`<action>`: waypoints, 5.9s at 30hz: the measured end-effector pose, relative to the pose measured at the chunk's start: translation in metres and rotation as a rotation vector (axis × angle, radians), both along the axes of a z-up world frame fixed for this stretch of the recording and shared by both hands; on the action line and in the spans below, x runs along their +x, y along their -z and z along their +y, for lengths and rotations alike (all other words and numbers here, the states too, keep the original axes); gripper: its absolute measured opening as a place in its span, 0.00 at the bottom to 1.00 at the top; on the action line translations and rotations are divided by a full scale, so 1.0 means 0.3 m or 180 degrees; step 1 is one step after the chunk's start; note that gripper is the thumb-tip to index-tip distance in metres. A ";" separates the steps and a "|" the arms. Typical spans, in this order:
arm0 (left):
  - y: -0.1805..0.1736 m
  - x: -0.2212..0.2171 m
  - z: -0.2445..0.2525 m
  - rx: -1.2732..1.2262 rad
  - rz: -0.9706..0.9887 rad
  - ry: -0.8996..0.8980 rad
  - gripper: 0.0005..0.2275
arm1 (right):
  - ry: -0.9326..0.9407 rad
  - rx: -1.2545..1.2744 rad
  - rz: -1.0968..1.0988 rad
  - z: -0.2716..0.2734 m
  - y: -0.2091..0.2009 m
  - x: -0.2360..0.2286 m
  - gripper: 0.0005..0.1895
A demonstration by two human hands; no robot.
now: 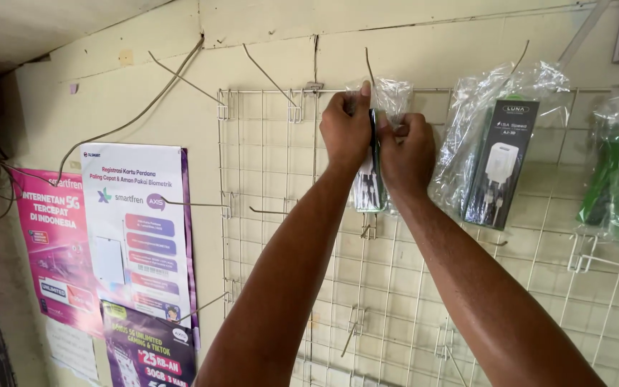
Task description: The person removes packaged chargers from a wire rack and places them into a plastic bin, then takes them out to put into plastic bags and hangs them back onto the rack.
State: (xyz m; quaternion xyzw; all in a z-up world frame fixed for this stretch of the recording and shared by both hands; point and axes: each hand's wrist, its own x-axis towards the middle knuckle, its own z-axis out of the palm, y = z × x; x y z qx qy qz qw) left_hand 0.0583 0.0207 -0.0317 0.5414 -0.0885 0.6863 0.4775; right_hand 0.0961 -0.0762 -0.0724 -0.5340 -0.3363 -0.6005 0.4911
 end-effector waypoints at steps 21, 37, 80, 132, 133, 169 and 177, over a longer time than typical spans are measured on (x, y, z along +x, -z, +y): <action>0.374 0.038 0.038 0.0489 0.0882 0.1633 0.33 | -0.2389 -0.0879 0.1568 -0.009 0.303 0.046 0.35; 0.609 -0.369 0.021 0.1064 0.0451 0.0374 0.20 | -0.0383 -0.1080 0.0421 -0.238 0.600 -0.260 0.31; 2.794 -1.065 0.143 -0.0196 0.2752 -0.0509 0.10 | -0.1928 -0.2812 0.1192 0.023 2.715 -0.719 0.13; 5.911 -1.351 0.971 -0.1043 0.6528 -0.1135 0.23 | -0.3513 -0.2101 0.5896 0.954 5.781 -1.224 0.23; 5.879 -1.346 0.966 -0.1039 0.6535 -0.1130 0.23 | -0.3510 -0.2095 0.5904 0.954 5.767 -1.221 0.23; 5.790 -1.382 0.885 -0.2370 0.5478 0.0431 0.27 | -0.2752 -0.1831 0.6448 0.862 5.614 -1.177 0.23; 5.603 -1.430 0.731 -0.3081 0.4023 0.0561 0.22 | -0.2889 -0.1321 0.5774 0.809 5.456 -1.234 0.19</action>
